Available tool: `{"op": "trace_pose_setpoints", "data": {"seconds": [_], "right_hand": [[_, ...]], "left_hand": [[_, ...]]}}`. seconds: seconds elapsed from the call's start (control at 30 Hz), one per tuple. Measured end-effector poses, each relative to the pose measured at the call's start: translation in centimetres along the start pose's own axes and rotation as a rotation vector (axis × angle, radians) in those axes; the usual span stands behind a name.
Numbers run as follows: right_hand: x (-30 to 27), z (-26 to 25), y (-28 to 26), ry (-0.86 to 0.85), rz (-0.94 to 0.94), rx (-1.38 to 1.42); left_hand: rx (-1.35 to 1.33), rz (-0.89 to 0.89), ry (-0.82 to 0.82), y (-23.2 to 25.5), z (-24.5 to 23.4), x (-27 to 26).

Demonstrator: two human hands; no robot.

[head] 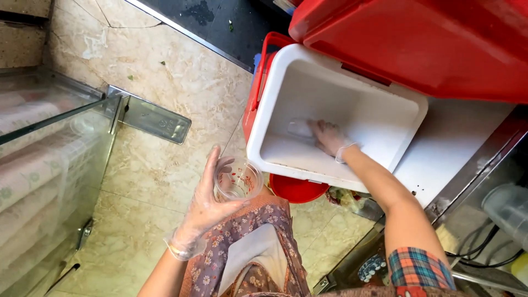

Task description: Preparing and serving a cup of sugarcane juice, including adding ice and lime.

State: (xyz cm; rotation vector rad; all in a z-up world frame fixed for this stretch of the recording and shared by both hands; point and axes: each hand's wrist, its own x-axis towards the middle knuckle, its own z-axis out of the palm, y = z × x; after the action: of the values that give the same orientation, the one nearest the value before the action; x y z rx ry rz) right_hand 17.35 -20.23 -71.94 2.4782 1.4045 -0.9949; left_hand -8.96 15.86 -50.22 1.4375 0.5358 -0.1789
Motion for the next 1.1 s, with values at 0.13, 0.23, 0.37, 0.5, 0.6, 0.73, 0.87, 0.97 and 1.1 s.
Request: {"op": "trace_pose_setpoints", "data": {"seconds": [0.13,0.23,0.37,0.5,0.6,0.73,0.87,0.97,1.1], "right_hand": [[3.1,1.9,-1.2,-0.228,0.081,0.001],[3.0,1.1,-1.6,-0.189,0.103,0.165],[0.3,0.9,-1.3,0.093,0.235,0.421],[0.1,2.2,1.0,0.421,0.588,0.558],[2.1,2.8,1.0,0.444,0.641,0.559],[6.2,2.0,-0.7,0.516,0.415,0.543],[8.4,-1.0,-4.1,0.556,0.24,0.527],[8.7,-1.1,-5.5,0.505,0.099,0.564],[8.1,0.9,-5.6,0.213,0.061,0.65]], "left_hand": [[-0.025,0.009,-0.001,0.3,0.6,-0.1],[-0.009,-0.003,0.007,1.0,0.0,-0.2],[0.033,-0.01,0.02,0.7,-0.2,-0.1],[0.011,-0.015,0.044,0.1,-0.1,0.0],[-0.009,-0.016,0.045,0.0,-0.5,0.1],[0.017,-0.025,0.049,-0.5,-1.0,0.1],[0.054,-0.035,0.065,0.2,-1.3,0.2],[0.067,-0.043,0.075,0.4,-1.3,0.4],[0.062,-0.033,0.085,0.3,-1.1,0.5]]}}
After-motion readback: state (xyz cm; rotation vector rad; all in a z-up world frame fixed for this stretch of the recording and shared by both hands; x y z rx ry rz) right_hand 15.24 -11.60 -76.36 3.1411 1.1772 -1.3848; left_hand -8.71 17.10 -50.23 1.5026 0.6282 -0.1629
